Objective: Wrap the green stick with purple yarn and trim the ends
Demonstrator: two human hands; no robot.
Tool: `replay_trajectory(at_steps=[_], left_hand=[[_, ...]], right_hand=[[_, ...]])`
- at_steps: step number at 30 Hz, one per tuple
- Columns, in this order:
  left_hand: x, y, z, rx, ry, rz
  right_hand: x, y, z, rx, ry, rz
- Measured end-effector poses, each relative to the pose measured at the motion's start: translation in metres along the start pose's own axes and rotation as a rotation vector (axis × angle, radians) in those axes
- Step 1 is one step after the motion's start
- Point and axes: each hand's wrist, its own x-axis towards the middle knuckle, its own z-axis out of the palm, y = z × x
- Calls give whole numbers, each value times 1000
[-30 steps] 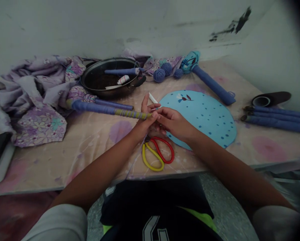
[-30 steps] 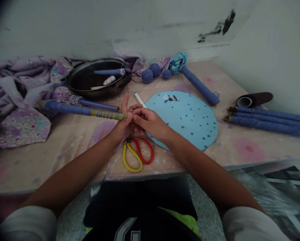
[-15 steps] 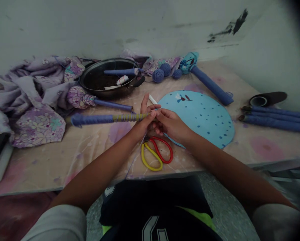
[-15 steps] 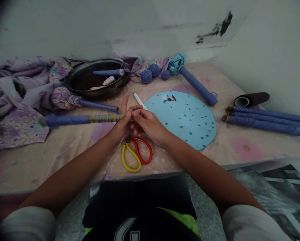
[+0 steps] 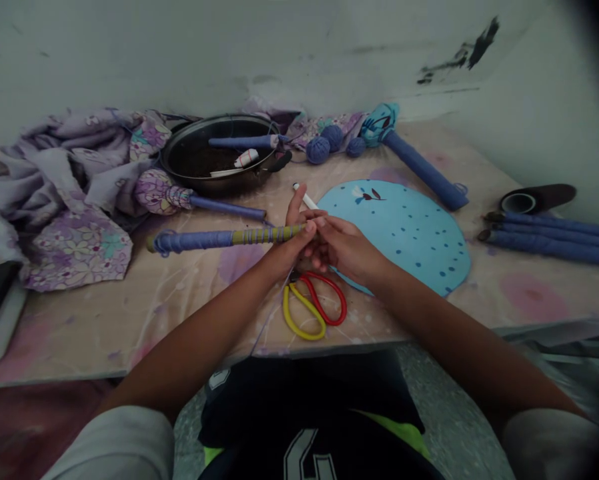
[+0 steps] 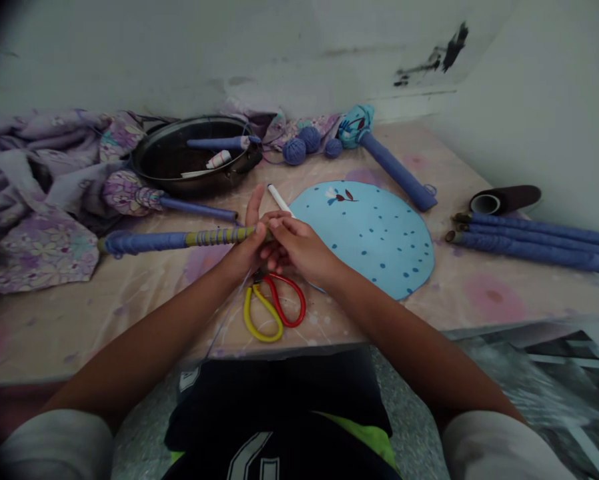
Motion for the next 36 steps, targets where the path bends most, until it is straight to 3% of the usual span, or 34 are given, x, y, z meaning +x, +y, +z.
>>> replay_trajectory(at_steps=[2, 5, 7, 9, 13, 16, 22, 30, 33, 36], left_hand=[[1, -1, -2, -17, 16, 18], [5, -2, -5, -64, 26, 85], [6, -3, -6, -71, 10, 116], [5, -4, -6, -48, 15, 113], [3, -4, -4, 15, 57, 50], [3, -3, -3, 24, 27, 43], [3, 2, -1, 13, 46, 28], [5, -1, -4, 9, -21, -24], [6, -5, -7, 42, -25, 25], [7, -8, -10, 70, -29, 26]], right_hand=[[1, 1, -1, -115, 4, -111], [1, 4, -4, -459, 75, -502], [0, 5, -4, -588, 86, -630], [0, 5, -4, -493, 77, -589], [1, 2, -4, -44, 47, -252], [2, 1, -3, 50, 58, -88], [1, 4, -4, -44, 14, -238], [4, 6, -4, 173, -76, 0], [5, 8, -5, 76, -40, -102], [5, 11, -10, -192, -59, -258]])
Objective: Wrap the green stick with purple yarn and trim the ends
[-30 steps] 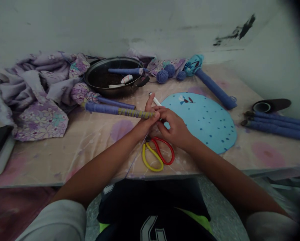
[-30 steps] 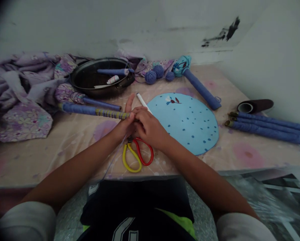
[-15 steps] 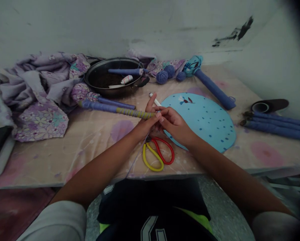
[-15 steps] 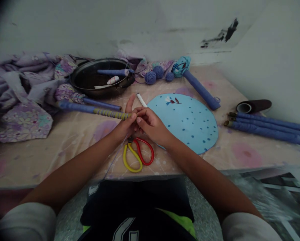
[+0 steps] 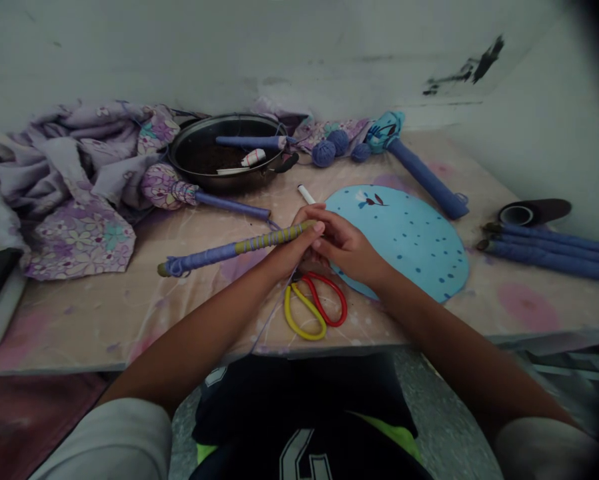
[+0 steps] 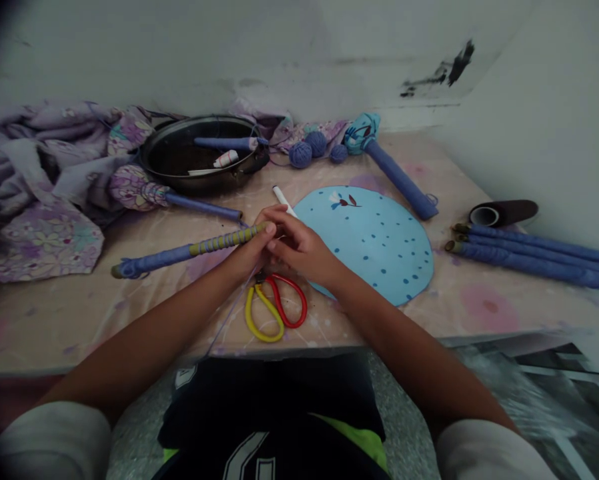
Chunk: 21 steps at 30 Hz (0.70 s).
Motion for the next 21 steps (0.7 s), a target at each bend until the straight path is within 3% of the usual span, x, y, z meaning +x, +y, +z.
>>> replay_trajectory(at_steps=[4, 13, 17, 21], left_hand=[[0, -1, -1, 12, 53, -2], [4, 0, 2, 33, 132, 30], [6, 2, 4, -22, 239, -19], [5, 9, 9, -77, 242, -35]], right_hand=[[0, 5, -5, -319, 61, -210], [4, 8, -16, -808, 273, -632], [6, 9, -21, -834, 244, -623], [5, 9, -22, -826, 203, -532]])
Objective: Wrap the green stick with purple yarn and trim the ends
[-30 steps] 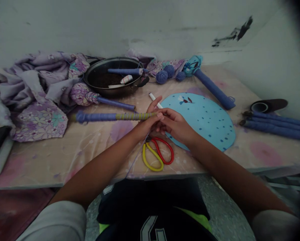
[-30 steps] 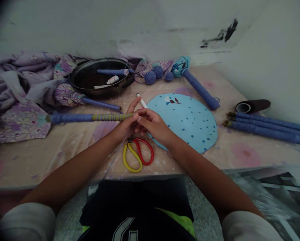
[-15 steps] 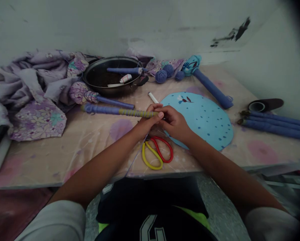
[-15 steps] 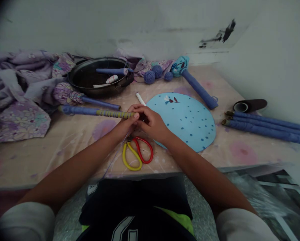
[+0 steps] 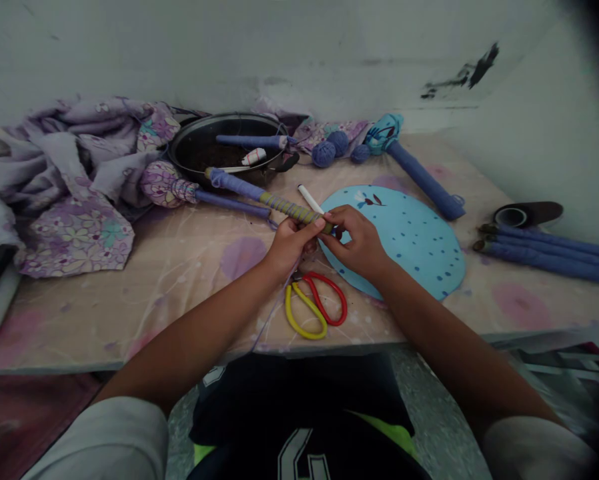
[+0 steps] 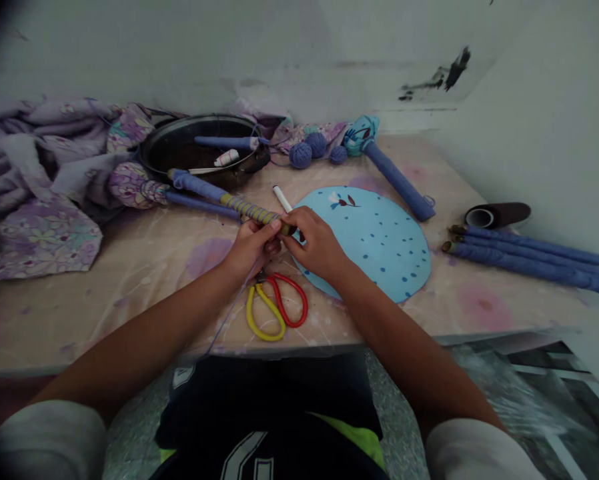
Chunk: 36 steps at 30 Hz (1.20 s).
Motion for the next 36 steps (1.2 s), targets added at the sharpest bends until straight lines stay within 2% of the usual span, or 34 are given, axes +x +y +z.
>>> replay_trajectory(at_steps=[7, 12, 15, 20, 26, 36], left_hand=[[-2, 7, 4, -87, 59, -15], [-3, 7, 1, -77, -18, -24], [-5, 4, -1, 15, -61, 0], [-8, -1, -1, 157, -10, 60], [-8, 2, 1, 100, -9, 88], [-6, 11, 4, 28, 31, 90]], right_hand=[[-3, 3, -5, 130, -31, 227], [-6, 7, -2, 280, -38, 292], [-8, 9, -1, 315, -45, 272], [-7, 8, -1, 177, -95, 193], [-2, 10, -6, 9, -141, 1], [1, 18, -18, -31, -143, 36]])
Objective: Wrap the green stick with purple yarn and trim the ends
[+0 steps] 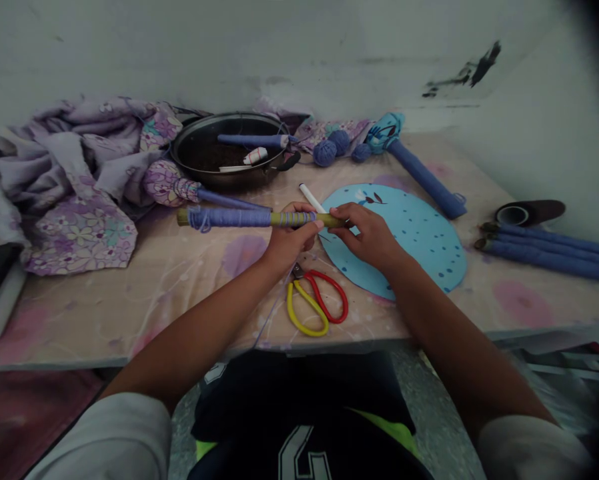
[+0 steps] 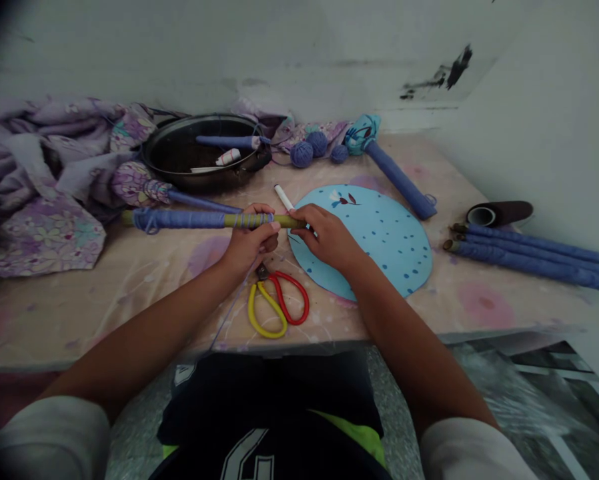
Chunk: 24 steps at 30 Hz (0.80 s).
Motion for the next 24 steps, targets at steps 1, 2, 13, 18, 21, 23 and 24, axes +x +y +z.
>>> replay_trajectory(at_steps=[1, 2, 13, 18, 21, 23, 24], left_hand=[[0, 1, 0, -4, 0, 3], [0, 1, 0, -6, -2, 2], [3, -11, -4, 83, -56, -52], [1, -11, -3, 130, -110, -6], [-1, -11, -1, 150, -122, 25], [-1, -12, -2, 166, -126, 7], [-1, -13, -2, 175, -129, -7]], right_hand=[[0, 0, 0, 0, 12, -3], [0, 1, 0, 3, 23, -4], [-2, -5, 3, 74, 145, 129], [-4, -3, 2, 142, 181, 213], [-4, -6, 1, 152, 217, 233], [-4, -9, 1, 176, 232, 256], [-4, -11, 1, 196, 231, 268]])
